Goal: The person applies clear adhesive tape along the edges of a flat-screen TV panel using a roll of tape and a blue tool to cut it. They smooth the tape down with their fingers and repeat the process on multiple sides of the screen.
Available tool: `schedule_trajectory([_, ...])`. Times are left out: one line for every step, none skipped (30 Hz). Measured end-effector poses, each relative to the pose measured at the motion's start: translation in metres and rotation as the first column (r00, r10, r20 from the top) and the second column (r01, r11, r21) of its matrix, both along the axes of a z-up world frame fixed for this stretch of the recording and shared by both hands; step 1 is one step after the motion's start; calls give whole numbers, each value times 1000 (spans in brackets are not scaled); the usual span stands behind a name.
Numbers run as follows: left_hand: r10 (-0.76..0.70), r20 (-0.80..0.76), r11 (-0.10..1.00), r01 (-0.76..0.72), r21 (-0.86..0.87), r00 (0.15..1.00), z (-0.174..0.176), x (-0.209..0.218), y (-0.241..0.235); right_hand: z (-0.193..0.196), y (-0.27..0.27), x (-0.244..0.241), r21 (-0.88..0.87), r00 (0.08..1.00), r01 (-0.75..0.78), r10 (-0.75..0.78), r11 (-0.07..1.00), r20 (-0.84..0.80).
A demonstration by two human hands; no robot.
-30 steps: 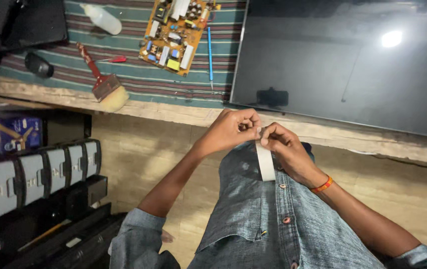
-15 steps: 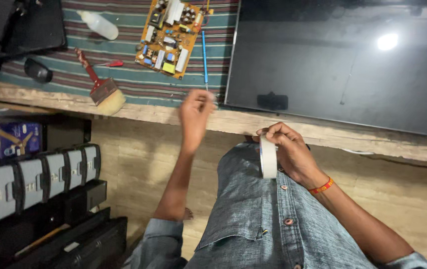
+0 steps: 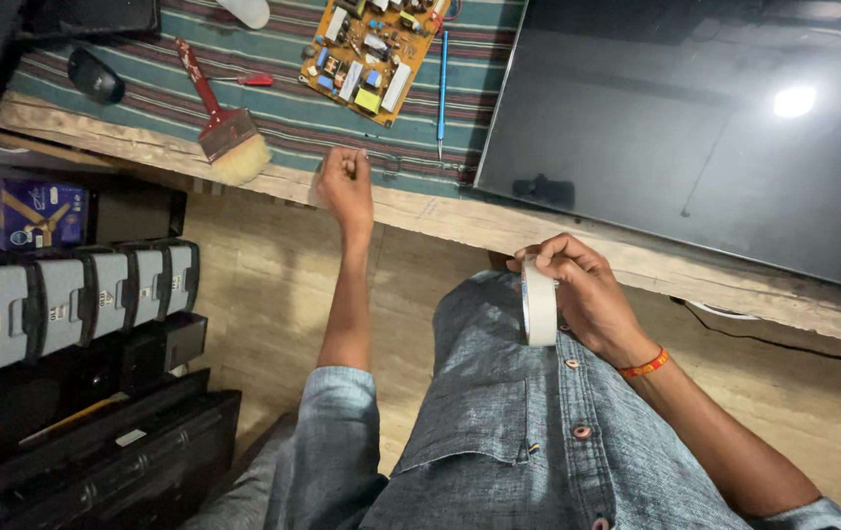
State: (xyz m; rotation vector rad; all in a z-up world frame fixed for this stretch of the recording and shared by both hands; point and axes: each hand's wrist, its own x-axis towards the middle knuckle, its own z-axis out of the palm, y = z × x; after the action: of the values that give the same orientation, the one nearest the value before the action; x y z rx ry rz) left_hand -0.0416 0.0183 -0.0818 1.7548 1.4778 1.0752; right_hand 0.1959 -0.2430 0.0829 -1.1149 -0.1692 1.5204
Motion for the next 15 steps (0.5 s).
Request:
schedule_trajectory([-8,14,1000,8,-19,1000,-4,1,1,-1,1,0,-8,1000,-2,2,1000,1])
schedule_trajectory([-16,27,999,17,-38,999,-7,4,2,-1,2,0,-16,1000,-4,4,1000,3])
schedule_trajectory([-24,40,998,26,-58,999,-9,4,1,-2,2,-1,-26,1000,-6,6,1000,3])
schedule_trajectory([-25,25,999,26,-38,999,-10,5,0,-2,1,-2,-19,1000,-11,11,1000,12])
schedule_trajectory([-28,10,1000,28,-15,1000,-9,6,0,-2,3,-2,-10,1000,-15,15,1000,22])
schedule_trajectory([-29,-4,1000,29,7,1000,-8,7,-1,-2,4,-3,-1,999,-19,19,1000,32])
schedule_trajectory([-42,23,999,42,-11,999,-6,7,-2,-1,4,-3,-10,999,-19,19,1000,32])
schedule_trajectory([-53,51,998,55,-29,997,-3,8,-4,-1,4,-3,-19,999,-18,19,1000,31])
schedule_trajectory([-63,76,997,66,-45,995,0,8,-5,-1,4,-4,-26,999,-19,20,999,28])
schedule_trajectory([-92,46,996,93,-7,995,3,7,-7,-1,5,-4,-21,999,-19,19,1000,33])
schedule_trajectory([-119,14,992,119,29,993,7,5,-9,-1,5,-5,-17,999,-19,20,1000,37])
schedule_trajectory([-146,-19,987,147,64,989,10,4,-10,0,6,-5,-12,999,-20,21,1000,41])
schedule_trajectory([-128,-19,990,129,50,992,13,5,-10,0,6,-6,-18,999,-19,19,1000,42])
schedule_trajectory([-111,-20,993,111,35,994,17,5,-10,0,6,-6,-23,999,-17,18,1000,44])
schedule_trajectory([-95,-19,995,96,22,995,21,7,-9,0,7,-7,-27,999,-13,15,1000,46])
